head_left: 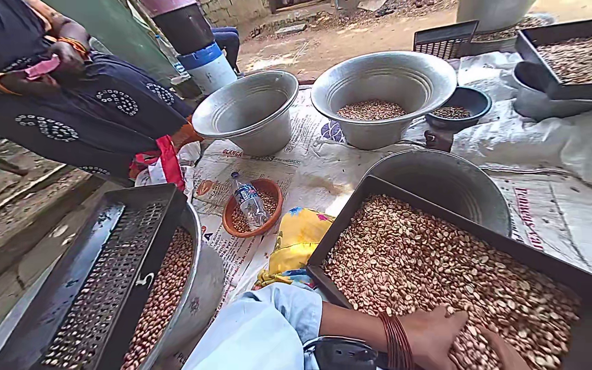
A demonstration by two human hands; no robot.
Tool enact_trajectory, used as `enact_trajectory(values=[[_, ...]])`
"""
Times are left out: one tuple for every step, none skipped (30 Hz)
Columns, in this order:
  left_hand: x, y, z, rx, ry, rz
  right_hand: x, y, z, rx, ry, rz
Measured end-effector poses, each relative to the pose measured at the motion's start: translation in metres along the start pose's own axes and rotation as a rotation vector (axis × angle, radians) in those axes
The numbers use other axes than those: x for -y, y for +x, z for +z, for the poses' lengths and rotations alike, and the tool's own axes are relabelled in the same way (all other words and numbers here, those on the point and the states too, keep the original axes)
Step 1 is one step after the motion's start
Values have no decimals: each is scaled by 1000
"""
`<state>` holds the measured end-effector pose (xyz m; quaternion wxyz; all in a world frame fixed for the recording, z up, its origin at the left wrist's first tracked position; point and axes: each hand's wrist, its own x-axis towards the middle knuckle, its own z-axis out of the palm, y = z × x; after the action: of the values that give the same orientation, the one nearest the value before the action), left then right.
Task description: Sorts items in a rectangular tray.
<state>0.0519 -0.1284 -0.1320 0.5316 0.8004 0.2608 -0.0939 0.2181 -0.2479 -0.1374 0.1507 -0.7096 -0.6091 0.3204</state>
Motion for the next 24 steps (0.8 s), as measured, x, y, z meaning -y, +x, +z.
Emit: enact_trajectory(values=[[3,4,1,-17,-116,39,3,-1,-2,-23,74,5],[4,7,0,-36,-249,75,7,-1,-7,-37,131,14],[3,7,-3,-58,-393,85,11,-2,-11,-68,174,13],[0,6,-7,-78,-536,81,15,-3,-15,-110,216,12],[-6,4,-13,-96,-656,74,16,-3,-17,-179,231,-19],[-11,1,-20,-122,-741,61,16,-1,-16,-268,219,-72],[-17,-2,-28,-151,-784,54,16,0,-17,-356,202,-120],[-23,-6,-37,-173,-795,59,17,2,-21,-408,190,-160],[-26,-9,-47,-193,-771,84,18,2,-28,-436,185,-193],[-25,-11,-56,-217,-740,135,19,2,-35,-448,181,-216],[-25,-14,-63,-243,-705,186,20,2,-41,-456,178,-233],[-24,-17,-70,-286,-670,223,20,1,-46,-468,165,-251],[-23,-20,-76,-327,-633,242,20,0,-51,-485,141,-268],[-21,-22,-82,-365,-571,270,21,-2,-54,-505,108,-284],[-18,-25,-86,-409,-471,306,22,-3,-56,-525,74,-297],[-15,-28,-90,-469,-329,341,22,-5,-59,-541,38,-310],[-11,-31,-92,-553,-147,371,22,-6,-60,-559,4,-325],[-8,-32,-92,-639,41,391,22,-8,-61,-578,-35,-341],[-6,-32,-90,-700,197,414,22,-9,-62,-598,-87,-353],[-4,-31,-87,-730,311,428,21,-11,-63,-613,-143,-359],[-3,-29,-82,-733,383,438,20,-12,-63,-618,-196,-363],[-2,-24,-75,-721,421,450,18,-12,-64,-610,-247,-360],[-2,-18,-66,-695,444,458,16,-13,-63,-588,-292,-351],[-2,-10,-56,-651,455,469,14,-13,-62,-561,-332,-335]])
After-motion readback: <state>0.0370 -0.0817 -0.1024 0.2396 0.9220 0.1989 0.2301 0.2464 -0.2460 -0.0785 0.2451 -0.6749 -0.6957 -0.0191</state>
